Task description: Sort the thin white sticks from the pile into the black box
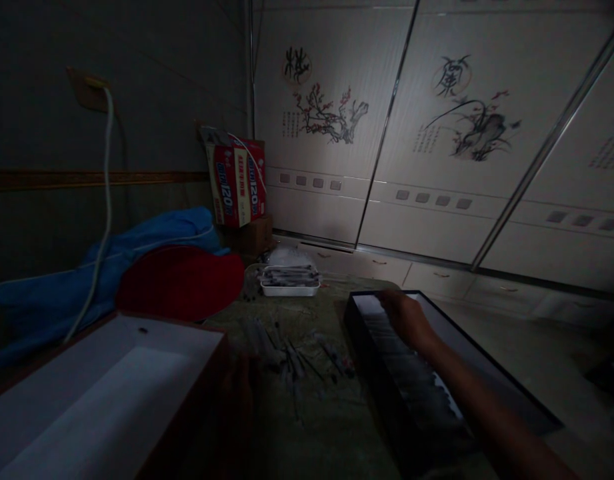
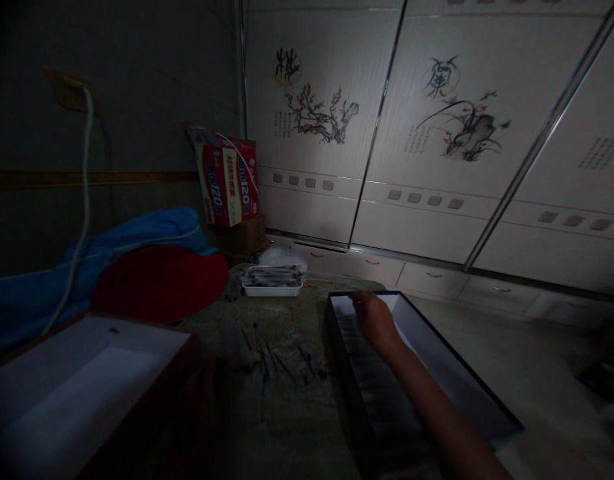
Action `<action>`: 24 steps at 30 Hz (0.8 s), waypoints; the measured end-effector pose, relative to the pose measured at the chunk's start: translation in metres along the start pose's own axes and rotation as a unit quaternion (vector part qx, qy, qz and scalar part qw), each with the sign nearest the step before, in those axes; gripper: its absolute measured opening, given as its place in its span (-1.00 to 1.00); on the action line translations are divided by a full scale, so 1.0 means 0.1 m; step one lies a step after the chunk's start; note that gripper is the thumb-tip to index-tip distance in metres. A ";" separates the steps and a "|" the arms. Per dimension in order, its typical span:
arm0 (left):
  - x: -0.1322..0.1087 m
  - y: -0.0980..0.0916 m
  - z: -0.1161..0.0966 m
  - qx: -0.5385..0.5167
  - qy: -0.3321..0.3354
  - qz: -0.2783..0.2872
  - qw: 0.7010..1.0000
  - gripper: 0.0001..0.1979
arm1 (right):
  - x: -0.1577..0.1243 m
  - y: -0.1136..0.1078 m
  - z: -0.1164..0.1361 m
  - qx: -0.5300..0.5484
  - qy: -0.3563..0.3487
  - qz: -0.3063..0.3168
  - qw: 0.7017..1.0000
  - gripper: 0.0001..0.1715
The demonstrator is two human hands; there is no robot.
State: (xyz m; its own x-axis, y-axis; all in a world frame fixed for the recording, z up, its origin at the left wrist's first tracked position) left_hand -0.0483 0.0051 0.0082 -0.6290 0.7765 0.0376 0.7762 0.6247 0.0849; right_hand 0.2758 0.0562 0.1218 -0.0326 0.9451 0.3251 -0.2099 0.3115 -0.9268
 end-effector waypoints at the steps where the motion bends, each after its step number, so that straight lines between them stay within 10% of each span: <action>1: 0.00 -0.01 0.00 0.005 0.001 -0.003 1.000 -0.67 | -0.06 -0.04 0.18 0.019 -0.017 -0.008 1.000 -0.64; 9: 0.05 -0.05 0.08 0.049 0.008 -0.020 0.999 -0.67 | -0.53 0.65 1.44 0.170 -0.060 0.101 0.978 -0.83; 15: 0.25 -0.11 0.28 0.078 0.008 -0.025 0.997 -0.73 | -0.30 1.28 1.75 0.111 -0.014 0.104 0.988 -0.75; 24: 0.26 -0.12 0.37 0.084 0.028 -0.051 0.995 -0.70 | -0.03 1.44 1.99 0.043 0.034 0.090 0.994 -0.74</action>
State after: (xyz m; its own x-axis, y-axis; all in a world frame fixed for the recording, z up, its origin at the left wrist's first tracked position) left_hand -0.0722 0.0210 -0.0288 -0.7028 0.7051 0.0940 0.7011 0.7090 -0.0762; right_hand 0.0515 0.0790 0.0248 -0.0126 0.9903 0.1386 -0.2902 0.1290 -0.9482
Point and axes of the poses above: each hand's wrist, its own x-axis towards the middle knuckle, its own y-axis out of the palm, z = x × y, the point moved 3 cm from there along x, towards the middle knuckle, and after that the axes turned 1 degree about -y, right-handed, at the moved point
